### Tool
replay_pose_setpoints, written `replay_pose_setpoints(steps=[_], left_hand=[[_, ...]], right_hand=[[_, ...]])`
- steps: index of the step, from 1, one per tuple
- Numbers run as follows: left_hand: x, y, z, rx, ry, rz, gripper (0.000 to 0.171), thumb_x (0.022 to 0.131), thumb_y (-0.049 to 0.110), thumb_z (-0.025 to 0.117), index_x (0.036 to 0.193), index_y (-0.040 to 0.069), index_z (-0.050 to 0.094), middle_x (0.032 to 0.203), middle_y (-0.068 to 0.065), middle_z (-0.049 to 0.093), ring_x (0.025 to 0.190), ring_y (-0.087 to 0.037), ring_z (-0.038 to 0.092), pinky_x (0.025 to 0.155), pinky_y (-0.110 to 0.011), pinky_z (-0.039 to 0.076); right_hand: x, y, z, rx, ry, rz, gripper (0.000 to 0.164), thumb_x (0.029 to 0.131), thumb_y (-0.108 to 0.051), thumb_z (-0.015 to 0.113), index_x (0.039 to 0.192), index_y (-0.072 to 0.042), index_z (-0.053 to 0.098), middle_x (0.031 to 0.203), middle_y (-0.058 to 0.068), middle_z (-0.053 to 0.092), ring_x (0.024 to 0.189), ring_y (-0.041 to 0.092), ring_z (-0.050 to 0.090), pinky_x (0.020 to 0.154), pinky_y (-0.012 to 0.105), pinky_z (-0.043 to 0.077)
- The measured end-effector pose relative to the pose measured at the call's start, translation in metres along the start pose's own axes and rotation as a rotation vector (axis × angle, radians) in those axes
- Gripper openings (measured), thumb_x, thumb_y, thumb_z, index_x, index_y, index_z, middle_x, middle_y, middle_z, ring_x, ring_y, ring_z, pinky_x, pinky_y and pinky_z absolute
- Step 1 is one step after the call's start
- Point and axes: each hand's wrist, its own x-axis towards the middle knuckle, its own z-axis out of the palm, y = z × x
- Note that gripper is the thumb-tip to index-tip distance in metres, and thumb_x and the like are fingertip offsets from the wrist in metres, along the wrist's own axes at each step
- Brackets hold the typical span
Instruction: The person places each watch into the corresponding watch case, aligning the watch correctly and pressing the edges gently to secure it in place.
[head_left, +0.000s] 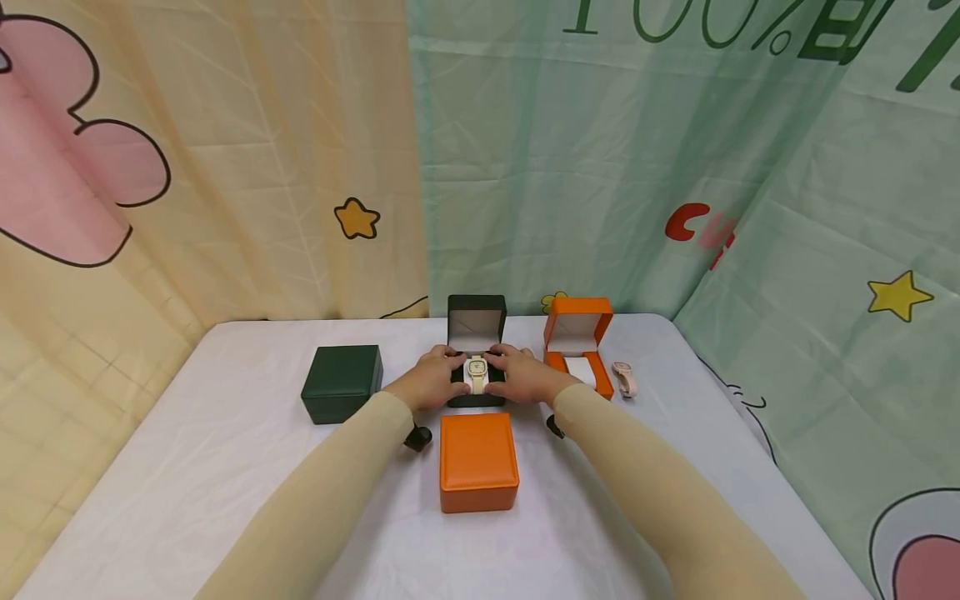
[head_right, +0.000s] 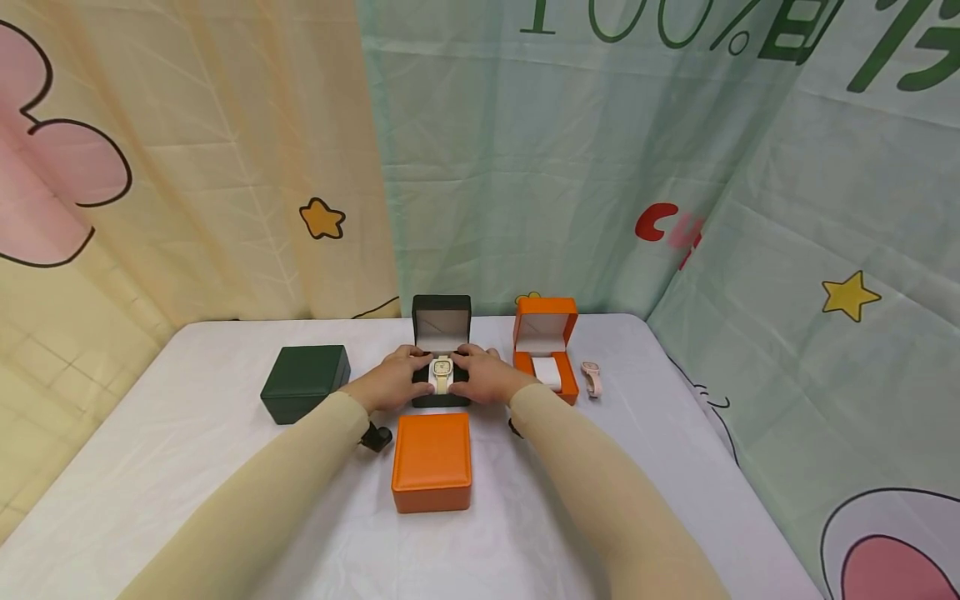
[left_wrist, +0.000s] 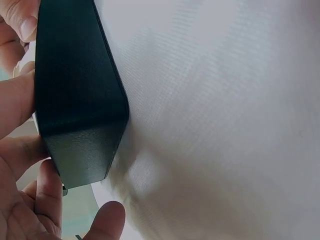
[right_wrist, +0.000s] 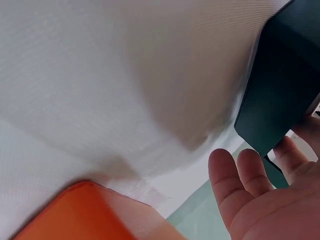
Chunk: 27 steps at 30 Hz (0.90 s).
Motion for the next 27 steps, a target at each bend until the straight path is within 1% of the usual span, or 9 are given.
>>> replay_pose_setpoints(steps=[5,9,13,16,18,21,24,26,27], left_hand=[[0.000,-0.001,0.000,-0.015,-0.006,-0.003,0.072,0.102,0.039,0.070,0.160,0.006,0.043,0.163,-0.020,0.037,0.146,-0.038,0.043,0.125,-0.050,0.038],[-0.003,-0.001,-0.005,-0.060,-0.001,-0.007,0.072,0.103,0.040,0.069,0.161,0.007,0.042,0.164,-0.018,0.038,0.145,-0.033,0.047,0.125,-0.050,0.038],[-0.008,0.001,-0.015,-0.134,0.043,0.014,0.064,0.105,0.037,0.067,0.158,0.008,0.048,0.159,-0.017,0.046,0.137,-0.031,0.058,0.120,-0.049,0.044],[-0.011,0.000,-0.023,-0.204,0.101,0.012,0.051,0.106,0.035,0.064,0.150,0.009,0.058,0.153,-0.015,0.055,0.129,-0.031,0.064,0.114,-0.048,0.051],[-0.012,-0.002,-0.028,-0.258,0.149,-0.004,0.046,0.107,0.035,0.062,0.145,0.010,0.062,0.148,-0.013,0.060,0.126,-0.030,0.066,0.110,-0.048,0.054],[-0.012,-0.006,-0.036,-0.338,0.239,-0.024,0.044,0.107,0.037,0.062,0.142,0.009,0.062,0.140,-0.011,0.065,0.123,-0.031,0.067,0.105,-0.048,0.056],[-0.010,-0.008,-0.044,-0.415,0.306,-0.033,0.050,0.106,0.038,0.062,0.146,0.008,0.057,0.138,-0.012,0.063,0.124,-0.032,0.067,0.105,-0.049,0.056],[-0.008,-0.008,-0.049,-0.463,0.325,-0.042,0.056,0.106,0.040,0.062,0.151,0.009,0.052,0.143,-0.014,0.060,0.128,-0.034,0.065,0.107,-0.051,0.055],[-0.007,-0.008,-0.051,-0.483,0.328,-0.048,0.059,0.106,0.041,0.062,0.154,0.009,0.049,0.146,-0.014,0.058,0.130,-0.034,0.063,0.108,-0.052,0.054]], right_hand=[[-0.001,-0.001,-0.001,0.007,0.015,-0.012,0.071,0.104,-0.044,0.065,0.164,-0.017,0.039,0.171,0.011,0.031,0.145,0.045,0.041,0.122,0.054,0.040],[-0.001,0.000,-0.002,0.023,0.022,-0.019,0.073,0.103,-0.043,0.067,0.164,-0.015,0.039,0.170,0.012,0.034,0.147,0.045,0.042,0.123,0.055,0.038],[-0.004,0.002,-0.007,0.056,0.037,-0.029,0.071,0.103,-0.040,0.067,0.162,-0.011,0.040,0.167,0.015,0.040,0.151,0.042,0.041,0.126,0.054,0.034],[-0.006,0.002,-0.015,0.104,0.067,-0.032,0.064,0.105,-0.038,0.066,0.159,-0.009,0.046,0.161,0.015,0.048,0.148,0.038,0.047,0.124,0.053,0.038],[-0.008,0.001,-0.021,0.147,0.105,-0.026,0.057,0.106,-0.036,0.064,0.155,-0.010,0.053,0.156,0.014,0.056,0.141,0.035,0.055,0.120,0.051,0.045],[-0.010,-0.002,-0.030,0.228,0.195,-0.006,0.046,0.107,-0.036,0.062,0.146,-0.011,0.063,0.142,0.010,0.067,0.123,0.030,0.066,0.106,0.047,0.056],[-0.011,-0.003,-0.037,0.284,0.344,0.001,0.038,0.108,-0.037,0.061,0.135,-0.012,0.070,0.126,0.007,0.073,0.107,0.025,0.068,0.092,0.043,0.061],[-0.011,-0.003,-0.043,0.333,0.440,0.000,0.037,0.108,-0.037,0.061,0.133,-0.012,0.071,0.122,0.007,0.072,0.103,0.026,0.067,0.089,0.042,0.061],[-0.010,-0.003,-0.046,0.353,0.478,0.003,0.038,0.108,-0.037,0.061,0.134,-0.011,0.070,0.123,0.008,0.070,0.104,0.027,0.066,0.090,0.043,0.060]])
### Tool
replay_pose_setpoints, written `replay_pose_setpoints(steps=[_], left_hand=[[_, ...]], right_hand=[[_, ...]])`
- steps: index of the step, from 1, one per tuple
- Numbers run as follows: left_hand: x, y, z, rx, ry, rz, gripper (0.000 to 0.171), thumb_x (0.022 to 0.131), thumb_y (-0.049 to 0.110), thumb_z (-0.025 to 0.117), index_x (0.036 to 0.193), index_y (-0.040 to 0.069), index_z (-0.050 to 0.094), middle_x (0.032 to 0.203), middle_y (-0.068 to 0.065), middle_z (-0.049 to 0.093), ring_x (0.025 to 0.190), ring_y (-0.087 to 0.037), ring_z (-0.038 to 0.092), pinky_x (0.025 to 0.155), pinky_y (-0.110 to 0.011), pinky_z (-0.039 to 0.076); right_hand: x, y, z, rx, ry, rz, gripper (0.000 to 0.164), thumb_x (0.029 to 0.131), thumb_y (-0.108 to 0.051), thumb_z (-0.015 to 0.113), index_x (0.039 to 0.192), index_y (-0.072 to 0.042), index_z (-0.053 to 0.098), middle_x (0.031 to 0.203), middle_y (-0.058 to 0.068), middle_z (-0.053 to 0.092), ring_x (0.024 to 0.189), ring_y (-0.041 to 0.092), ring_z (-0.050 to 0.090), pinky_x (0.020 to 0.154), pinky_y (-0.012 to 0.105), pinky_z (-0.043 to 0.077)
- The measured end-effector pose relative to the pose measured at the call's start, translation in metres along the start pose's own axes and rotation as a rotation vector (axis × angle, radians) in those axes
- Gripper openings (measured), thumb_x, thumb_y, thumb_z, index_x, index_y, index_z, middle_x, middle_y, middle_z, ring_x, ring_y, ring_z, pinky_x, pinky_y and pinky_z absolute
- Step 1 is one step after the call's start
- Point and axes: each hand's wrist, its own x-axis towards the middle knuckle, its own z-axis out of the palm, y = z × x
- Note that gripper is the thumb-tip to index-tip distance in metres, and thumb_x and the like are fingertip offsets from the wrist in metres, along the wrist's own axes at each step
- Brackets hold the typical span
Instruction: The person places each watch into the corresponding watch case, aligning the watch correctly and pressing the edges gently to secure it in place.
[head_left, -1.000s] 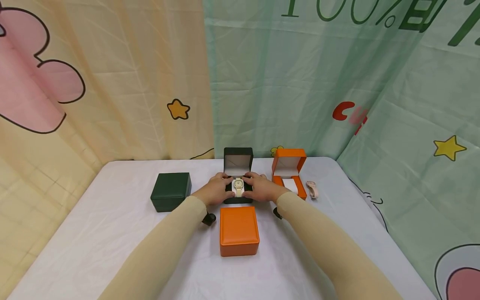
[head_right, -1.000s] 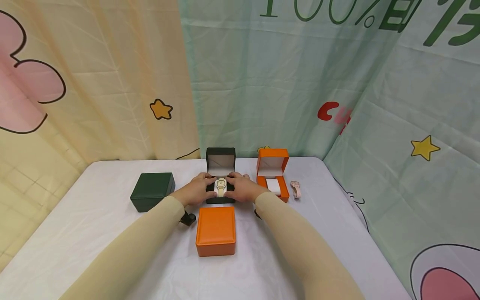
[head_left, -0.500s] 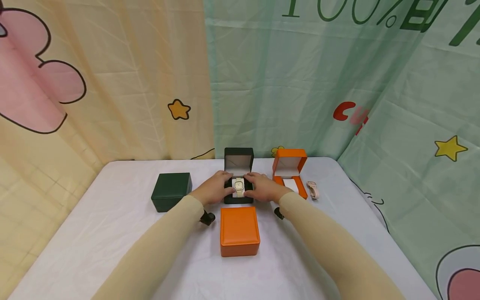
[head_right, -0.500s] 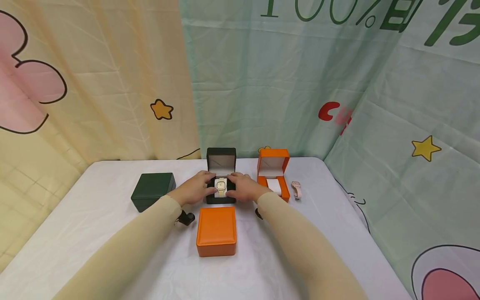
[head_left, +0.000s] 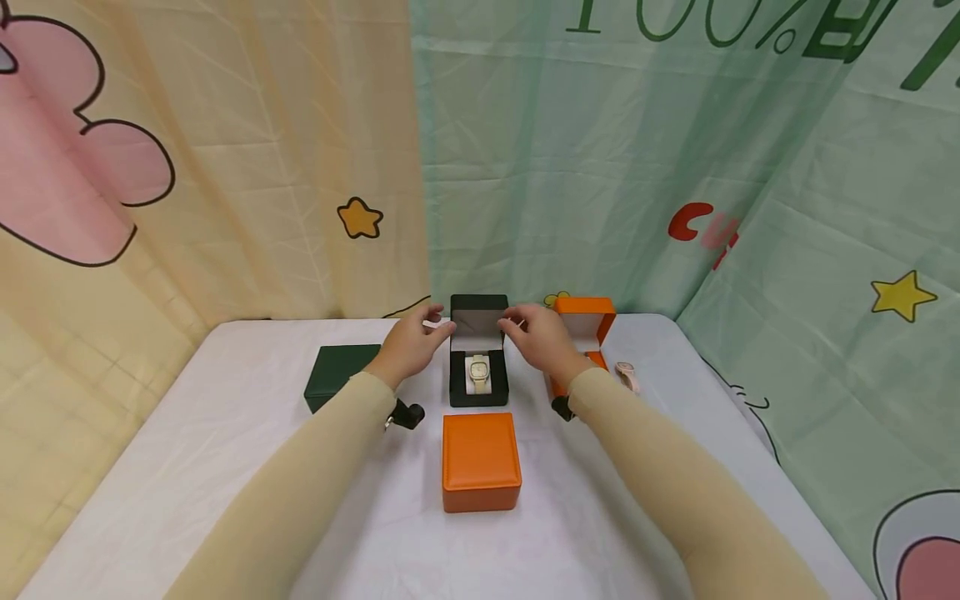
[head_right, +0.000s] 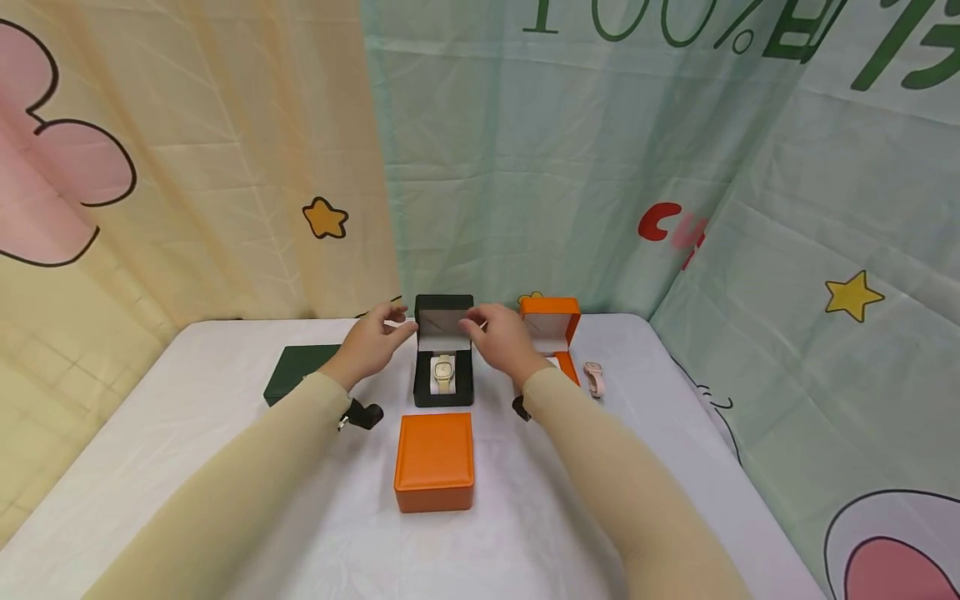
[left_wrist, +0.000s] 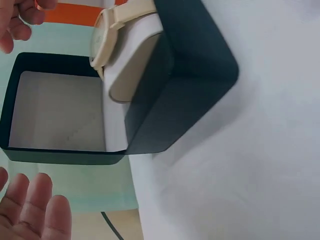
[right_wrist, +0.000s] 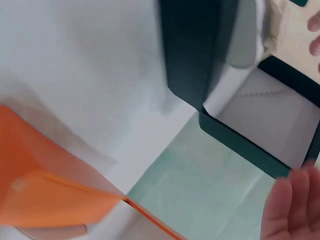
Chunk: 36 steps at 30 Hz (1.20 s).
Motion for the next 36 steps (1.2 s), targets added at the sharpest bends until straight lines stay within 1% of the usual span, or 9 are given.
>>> replay_pose_setpoints(steps=[2,4,7,12,16,21,24,29,36], left_hand=[[0.004,0.003,-0.002,-0.035,-0.001,-0.017,0.065,0.107,0.042,0.061,0.160,0.010,0.042,0.152,-0.015,0.053,0.135,-0.036,0.060,0.111,-0.053,0.052],[0.008,0.006,-0.002,-0.057,-0.002,-0.038,0.069,0.107,0.045,0.060,0.163,0.012,0.038,0.157,-0.015,0.050,0.140,-0.037,0.056,0.115,-0.054,0.049],[0.015,0.009,-0.002,-0.069,-0.009,-0.060,0.071,0.107,0.047,0.059,0.165,0.014,0.035,0.161,-0.013,0.047,0.145,-0.036,0.051,0.118,-0.055,0.046],[0.028,0.011,-0.001,-0.061,-0.009,-0.083,0.071,0.107,0.052,0.056,0.166,0.017,0.035,0.162,-0.011,0.047,0.149,-0.034,0.047,0.121,-0.055,0.042],[0.036,0.012,0.000,-0.074,-0.015,-0.088,0.069,0.108,0.052,0.054,0.165,0.018,0.037,0.159,-0.011,0.051,0.151,-0.034,0.044,0.123,-0.055,0.038],[0.040,0.015,0.002,-0.049,-0.029,-0.090,0.060,0.109,0.047,0.054,0.160,0.016,0.047,0.156,-0.010,0.055,0.147,-0.033,0.049,0.121,-0.053,0.041],[0.040,0.015,0.002,-0.050,-0.035,-0.108,0.058,0.108,0.046,0.056,0.157,0.017,0.050,0.155,-0.009,0.056,0.145,-0.033,0.050,0.121,-0.052,0.042],[0.039,0.014,0.002,-0.091,-0.048,-0.117,0.059,0.108,0.045,0.058,0.158,0.016,0.049,0.157,-0.010,0.053,0.147,-0.033,0.049,0.121,-0.053,0.042],[0.040,0.012,0.002,-0.092,-0.060,-0.134,0.059,0.108,0.045,0.058,0.159,0.017,0.048,0.158,-0.008,0.053,0.147,-0.033,0.049,0.121,-0.053,0.042]], right_hand=[[0.005,0.000,-0.004,0.033,0.046,0.012,0.042,0.107,-0.038,0.062,0.140,-0.012,0.066,0.129,0.011,0.065,0.110,0.030,0.064,0.093,0.045,0.060],[0.010,-0.001,-0.007,0.071,0.042,0.039,0.048,0.108,-0.038,0.061,0.149,-0.014,0.060,0.138,0.015,0.058,0.118,0.033,0.063,0.096,0.048,0.059],[0.019,0.000,-0.010,0.077,-0.004,0.085,0.055,0.109,-0.040,0.057,0.159,-0.020,0.048,0.151,0.017,0.051,0.127,0.035,0.062,0.099,0.051,0.059],[0.033,0.002,-0.010,0.073,-0.089,0.117,0.058,0.112,-0.043,0.049,0.165,-0.024,0.037,0.159,0.016,0.050,0.137,0.036,0.058,0.106,0.052,0.055],[0.040,0.004,-0.008,0.092,-0.128,0.143,0.058,0.112,-0.044,0.048,0.166,-0.024,0.036,0.160,0.015,0.050,0.143,0.036,0.053,0.116,0.054,0.048],[0.044,0.006,-0.005,0.121,-0.147,0.186,0.057,0.112,-0.043,0.050,0.165,-0.025,0.038,0.162,0.013,0.049,0.148,0.035,0.047,0.122,0.055,0.040],[0.045,0.007,-0.005,0.175,-0.150,0.214,0.056,0.111,-0.042,0.052,0.163,-0.026,0.041,0.163,0.012,0.048,0.146,0.034,0.050,0.119,0.053,0.045],[0.044,0.008,-0.003,0.307,-0.149,0.265,0.054,0.110,-0.037,0.057,0.161,-0.026,0.045,0.162,0.012,0.048,0.139,0.033,0.057,0.110,0.050,0.054],[0.042,0.006,-0.004,0.336,-0.153,0.285,0.052,0.109,-0.035,0.058,0.160,-0.027,0.047,0.161,0.012,0.048,0.138,0.032,0.059,0.111,0.049,0.054]])
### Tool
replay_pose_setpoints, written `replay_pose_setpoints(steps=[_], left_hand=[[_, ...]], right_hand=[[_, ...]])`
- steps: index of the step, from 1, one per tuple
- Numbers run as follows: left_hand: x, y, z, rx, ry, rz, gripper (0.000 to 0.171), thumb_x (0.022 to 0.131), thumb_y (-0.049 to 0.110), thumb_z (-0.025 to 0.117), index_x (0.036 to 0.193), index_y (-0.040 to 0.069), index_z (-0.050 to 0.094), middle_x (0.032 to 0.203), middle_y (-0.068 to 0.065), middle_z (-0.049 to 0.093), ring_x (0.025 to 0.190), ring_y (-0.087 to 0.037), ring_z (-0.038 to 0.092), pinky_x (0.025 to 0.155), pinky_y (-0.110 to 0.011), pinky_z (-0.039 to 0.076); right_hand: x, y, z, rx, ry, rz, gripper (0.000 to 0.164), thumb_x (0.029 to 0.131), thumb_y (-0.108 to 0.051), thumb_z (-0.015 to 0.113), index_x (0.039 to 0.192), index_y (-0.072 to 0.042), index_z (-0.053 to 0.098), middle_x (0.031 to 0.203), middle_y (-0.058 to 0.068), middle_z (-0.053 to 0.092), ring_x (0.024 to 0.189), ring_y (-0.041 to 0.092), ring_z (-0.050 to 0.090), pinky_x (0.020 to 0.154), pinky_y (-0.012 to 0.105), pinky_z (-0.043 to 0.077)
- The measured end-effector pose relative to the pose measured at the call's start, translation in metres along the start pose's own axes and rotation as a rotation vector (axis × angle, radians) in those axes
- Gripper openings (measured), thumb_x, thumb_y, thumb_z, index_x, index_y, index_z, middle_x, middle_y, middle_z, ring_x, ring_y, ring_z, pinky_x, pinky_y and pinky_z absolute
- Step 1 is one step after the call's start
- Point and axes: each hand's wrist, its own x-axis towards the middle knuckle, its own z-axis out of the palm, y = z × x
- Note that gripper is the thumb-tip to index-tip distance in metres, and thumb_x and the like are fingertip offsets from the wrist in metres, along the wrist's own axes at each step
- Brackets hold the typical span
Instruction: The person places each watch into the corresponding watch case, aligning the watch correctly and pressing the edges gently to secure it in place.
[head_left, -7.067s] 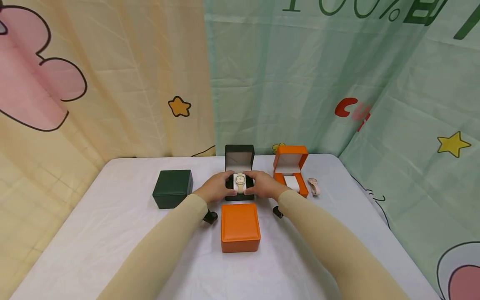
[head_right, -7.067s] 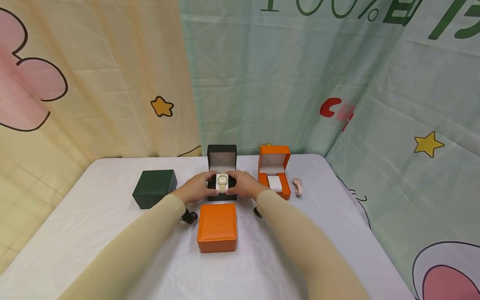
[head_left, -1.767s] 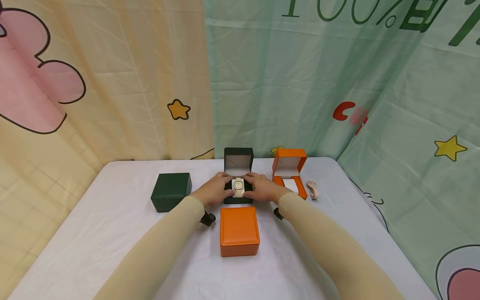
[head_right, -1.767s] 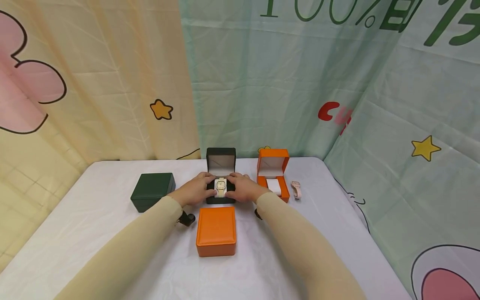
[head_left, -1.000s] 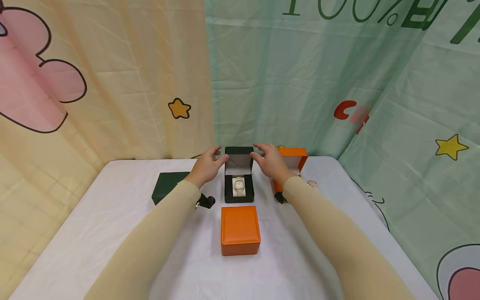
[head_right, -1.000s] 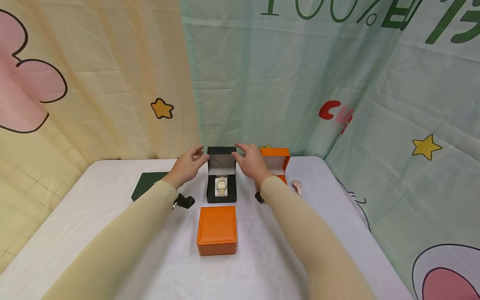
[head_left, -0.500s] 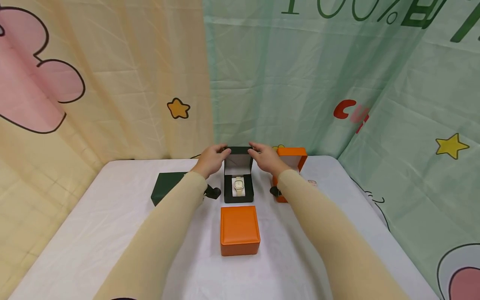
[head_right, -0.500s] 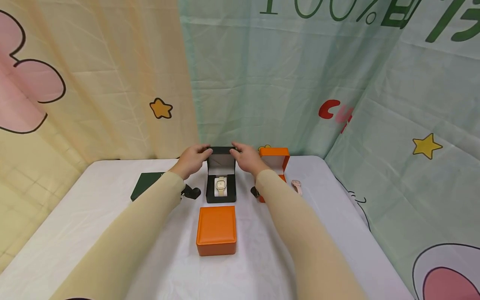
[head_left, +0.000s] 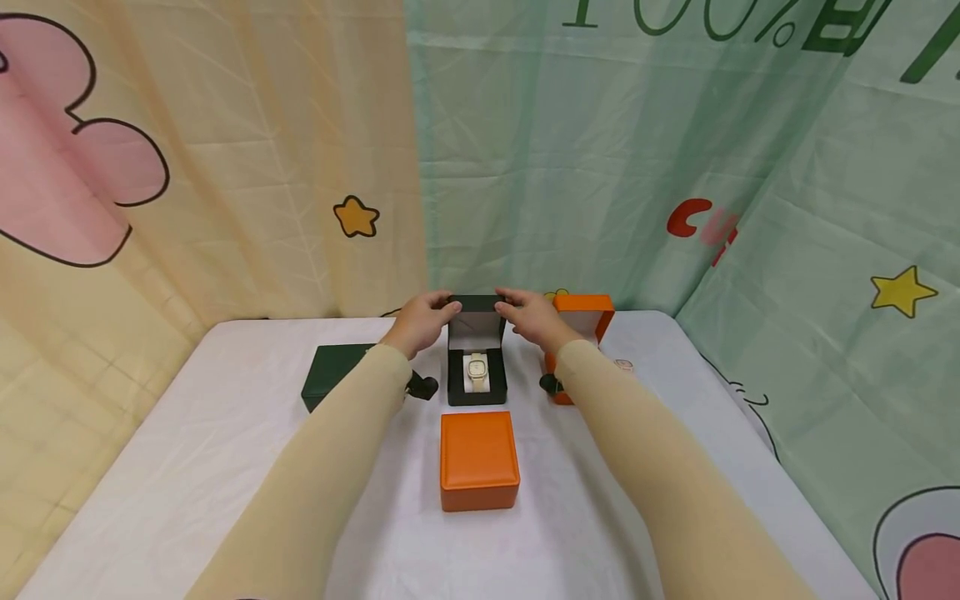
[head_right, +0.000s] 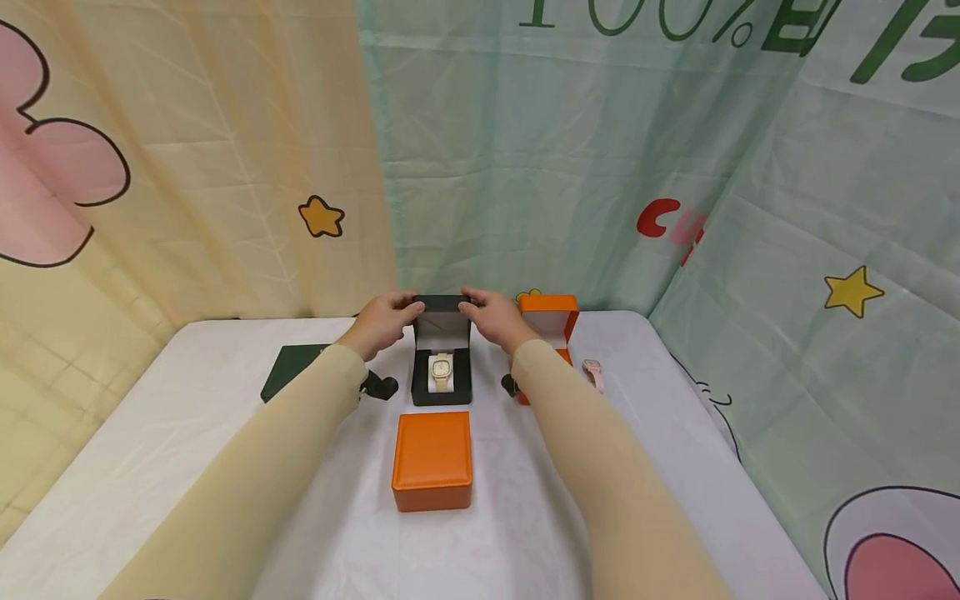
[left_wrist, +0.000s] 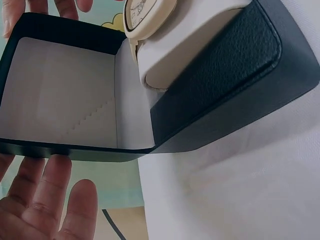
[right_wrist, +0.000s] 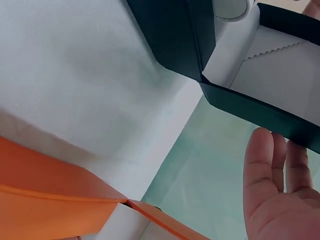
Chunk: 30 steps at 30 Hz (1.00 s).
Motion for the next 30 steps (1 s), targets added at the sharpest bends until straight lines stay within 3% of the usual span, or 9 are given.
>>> replay_pose_setpoints(steps=[30], left_hand=[[-0.0074,0.0010,-0.0015,-0.008,-0.033,-0.022,0.058,0.107,0.043,0.060,0.159,0.018,0.048,0.161,-0.010,0.049,0.147,-0.034,0.048,0.119,-0.054,0.045]], right_hand=[[-0.0056,0.0052,-0.0019,0.028,-0.045,-0.031,0.052,0.109,-0.034,0.060,0.158,-0.022,0.050,0.159,0.014,0.048,0.139,0.033,0.057,0.112,0.051,0.053]])
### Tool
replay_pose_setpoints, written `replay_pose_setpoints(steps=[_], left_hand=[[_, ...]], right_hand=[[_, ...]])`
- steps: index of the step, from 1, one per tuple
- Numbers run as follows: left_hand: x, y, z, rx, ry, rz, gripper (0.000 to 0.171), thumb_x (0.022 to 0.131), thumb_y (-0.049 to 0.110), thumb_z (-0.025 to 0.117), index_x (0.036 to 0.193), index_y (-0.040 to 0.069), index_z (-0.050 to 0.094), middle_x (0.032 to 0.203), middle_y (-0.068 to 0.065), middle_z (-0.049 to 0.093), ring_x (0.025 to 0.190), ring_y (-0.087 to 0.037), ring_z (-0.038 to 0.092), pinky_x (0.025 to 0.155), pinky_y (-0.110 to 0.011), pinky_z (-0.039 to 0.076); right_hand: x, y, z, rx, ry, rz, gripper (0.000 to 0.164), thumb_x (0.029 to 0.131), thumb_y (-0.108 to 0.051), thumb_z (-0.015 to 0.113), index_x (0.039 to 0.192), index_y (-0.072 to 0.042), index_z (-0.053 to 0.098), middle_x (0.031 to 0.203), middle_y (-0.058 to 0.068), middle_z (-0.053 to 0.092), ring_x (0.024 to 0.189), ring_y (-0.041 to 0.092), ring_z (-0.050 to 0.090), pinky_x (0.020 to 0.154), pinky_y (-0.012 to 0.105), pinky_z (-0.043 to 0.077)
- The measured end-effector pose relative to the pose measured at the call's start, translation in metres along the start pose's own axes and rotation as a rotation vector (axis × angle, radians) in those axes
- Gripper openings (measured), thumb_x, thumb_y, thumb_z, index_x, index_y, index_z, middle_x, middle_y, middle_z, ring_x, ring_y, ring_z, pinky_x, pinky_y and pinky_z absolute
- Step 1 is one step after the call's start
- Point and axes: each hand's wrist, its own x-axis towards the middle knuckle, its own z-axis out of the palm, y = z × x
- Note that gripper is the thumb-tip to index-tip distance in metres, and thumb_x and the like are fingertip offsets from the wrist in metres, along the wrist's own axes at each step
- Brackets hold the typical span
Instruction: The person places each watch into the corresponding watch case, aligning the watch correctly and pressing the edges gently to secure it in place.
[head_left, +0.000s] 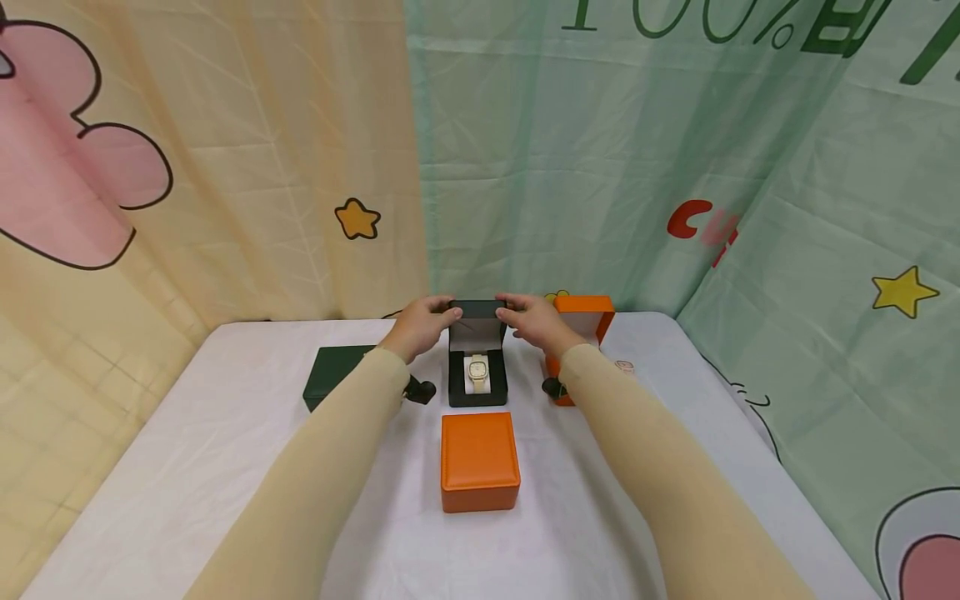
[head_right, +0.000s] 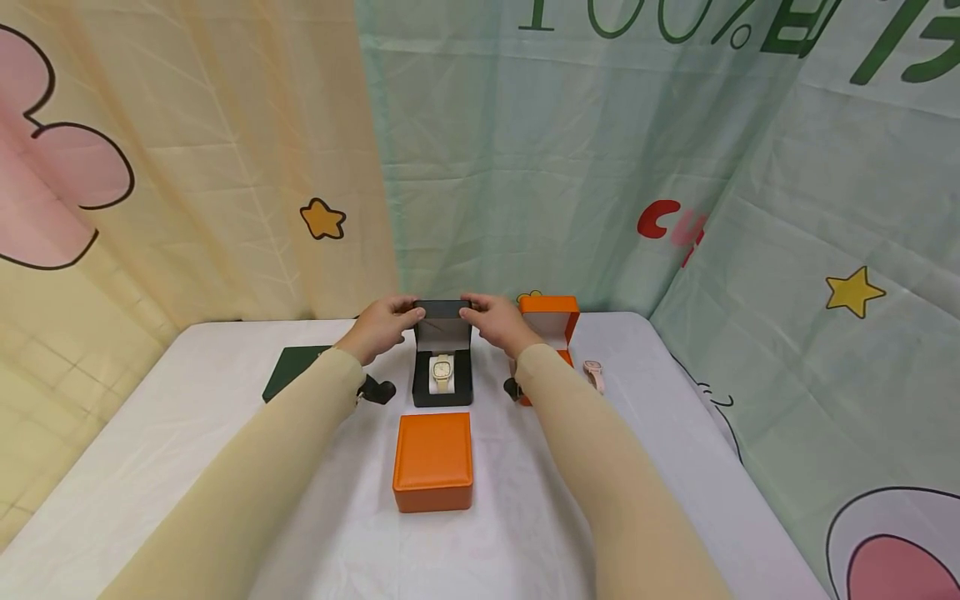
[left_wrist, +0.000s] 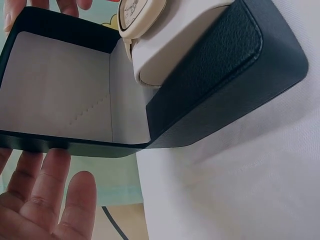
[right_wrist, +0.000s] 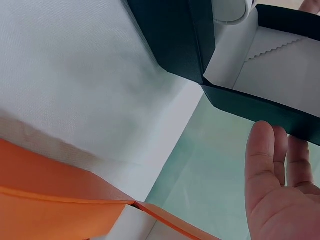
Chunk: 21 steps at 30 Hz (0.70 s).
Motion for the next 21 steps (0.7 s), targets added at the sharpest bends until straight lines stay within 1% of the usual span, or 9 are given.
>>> replay_pose_setpoints(steps=[3,6,11,13,16,21], left_hand=[[0.000,-0.001,0.000,-0.001,-0.002,-0.009,0.058,0.107,0.044,0.061,0.158,0.019,0.049,0.161,-0.011,0.048,0.146,-0.034,0.049,0.118,-0.054,0.046],[0.000,-0.001,0.000,-0.002,-0.003,-0.014,0.057,0.107,0.043,0.061,0.157,0.020,0.050,0.161,-0.011,0.049,0.145,-0.034,0.050,0.118,-0.055,0.046],[-0.003,-0.001,0.002,-0.049,-0.015,-0.021,0.056,0.107,0.040,0.062,0.157,0.020,0.050,0.159,-0.011,0.050,0.135,-0.035,0.061,0.112,-0.055,0.051],[-0.005,-0.001,0.002,-0.062,-0.019,-0.015,0.056,0.107,0.039,0.062,0.157,0.019,0.050,0.158,-0.012,0.051,0.129,-0.036,0.066,0.109,-0.054,0.054],[-0.007,-0.002,0.002,-0.057,-0.022,0.001,0.055,0.107,0.037,0.062,0.157,0.018,0.049,0.157,-0.012,0.052,0.122,-0.036,0.070,0.107,-0.053,0.056],[-0.009,-0.003,0.002,-0.058,-0.023,0.020,0.051,0.106,0.035,0.064,0.153,0.017,0.054,0.154,-0.014,0.054,0.116,-0.036,0.071,0.103,-0.051,0.058]], right_hand=[[-0.002,0.000,0.000,-0.012,0.004,-0.010,0.050,0.108,-0.034,0.061,0.157,-0.023,0.052,0.159,0.014,0.048,0.138,0.033,0.058,0.111,0.050,0.054],[-0.004,0.000,0.000,0.003,0.005,-0.009,0.049,0.108,-0.033,0.061,0.156,-0.024,0.053,0.158,0.014,0.048,0.137,0.034,0.058,0.111,0.050,0.054],[-0.005,0.002,0.000,0.025,-0.003,-0.016,0.049,0.109,-0.029,0.061,0.156,-0.021,0.053,0.158,0.016,0.047,0.133,0.037,0.062,0.111,0.051,0.053],[-0.006,0.003,0.000,0.025,-0.004,-0.021,0.049,0.109,-0.029,0.061,0.156,-0.021,0.053,0.158,0.017,0.047,0.133,0.037,0.062,0.111,0.051,0.053],[-0.008,0.003,0.000,0.024,-0.002,-0.025,0.048,0.108,-0.029,0.062,0.155,-0.021,0.054,0.156,0.016,0.049,0.133,0.036,0.062,0.111,0.050,0.053],[-0.011,0.004,0.001,0.030,-0.003,-0.028,0.049,0.107,-0.028,0.063,0.154,-0.018,0.055,0.150,0.016,0.053,0.131,0.035,0.063,0.112,0.049,0.053]])
